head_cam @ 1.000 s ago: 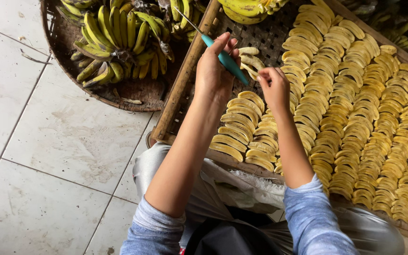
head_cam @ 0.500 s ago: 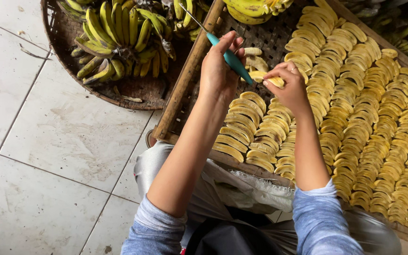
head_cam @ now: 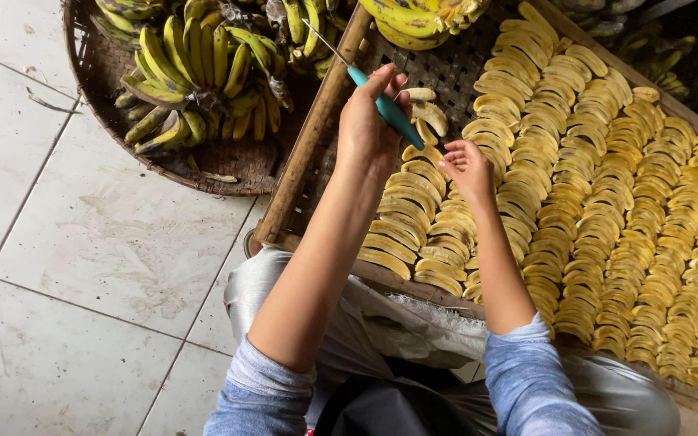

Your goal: The person sits on the floor with a bamboo tray across their lap, holding a small knife with a teal handle in one hand and a peeled banana in the other. They slice the banana into thin rounds, letting each slice fall onto the tray where rows of previously cut banana slices are laid out, and reach for another banana to continue slicing.

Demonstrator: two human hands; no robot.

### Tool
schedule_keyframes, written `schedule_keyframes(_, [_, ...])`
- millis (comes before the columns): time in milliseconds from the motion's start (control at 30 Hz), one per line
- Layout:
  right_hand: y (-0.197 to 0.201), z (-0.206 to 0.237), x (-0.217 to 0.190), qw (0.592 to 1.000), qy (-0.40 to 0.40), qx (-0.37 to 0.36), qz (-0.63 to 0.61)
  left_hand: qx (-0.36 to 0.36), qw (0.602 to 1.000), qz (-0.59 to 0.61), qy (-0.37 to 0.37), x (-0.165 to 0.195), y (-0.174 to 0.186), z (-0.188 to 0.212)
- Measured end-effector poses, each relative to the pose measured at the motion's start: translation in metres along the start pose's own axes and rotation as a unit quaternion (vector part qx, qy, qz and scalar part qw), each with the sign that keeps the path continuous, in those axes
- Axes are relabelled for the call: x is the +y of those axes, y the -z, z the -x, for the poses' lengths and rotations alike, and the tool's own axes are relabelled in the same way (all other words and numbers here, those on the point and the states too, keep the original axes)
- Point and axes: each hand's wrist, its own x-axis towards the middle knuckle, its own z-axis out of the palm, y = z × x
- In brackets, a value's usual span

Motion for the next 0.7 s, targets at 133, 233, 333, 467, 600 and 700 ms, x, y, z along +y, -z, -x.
schedule_keyframes(133, [0.006,0.002,0.002,0.999,0.024,-0.034,0.025,0.006,1.0,0.009,0.007,0.0,0.0,-0.001])
schedule_keyframes(233, [0.013,0.0,0.002,0.995,0.008,-0.078,0.059,0.011,1.0,0.008,0.009,0.0,0.001,-0.002])
schedule_keyframes(333, [0.013,-0.004,-0.003,0.994,-0.006,-0.083,0.076,0.002,1.0,0.003,0.006,-0.002,0.002,-0.002])
schedule_keyframes(467, [-0.005,-0.01,-0.015,0.991,0.082,-0.049,0.097,0.012,1.0,0.002,0.008,-0.003,0.004,-0.005])
schedule_keyframes(600, [-0.018,-0.011,-0.023,0.986,0.143,-0.032,0.084,-0.002,1.0,-0.002,0.002,-0.003,0.004,-0.006])
schedule_keyframes(700, [-0.02,-0.011,-0.03,0.982,0.161,-0.02,0.099,-0.006,1.0,-0.002,-0.001,-0.002,0.005,-0.004])
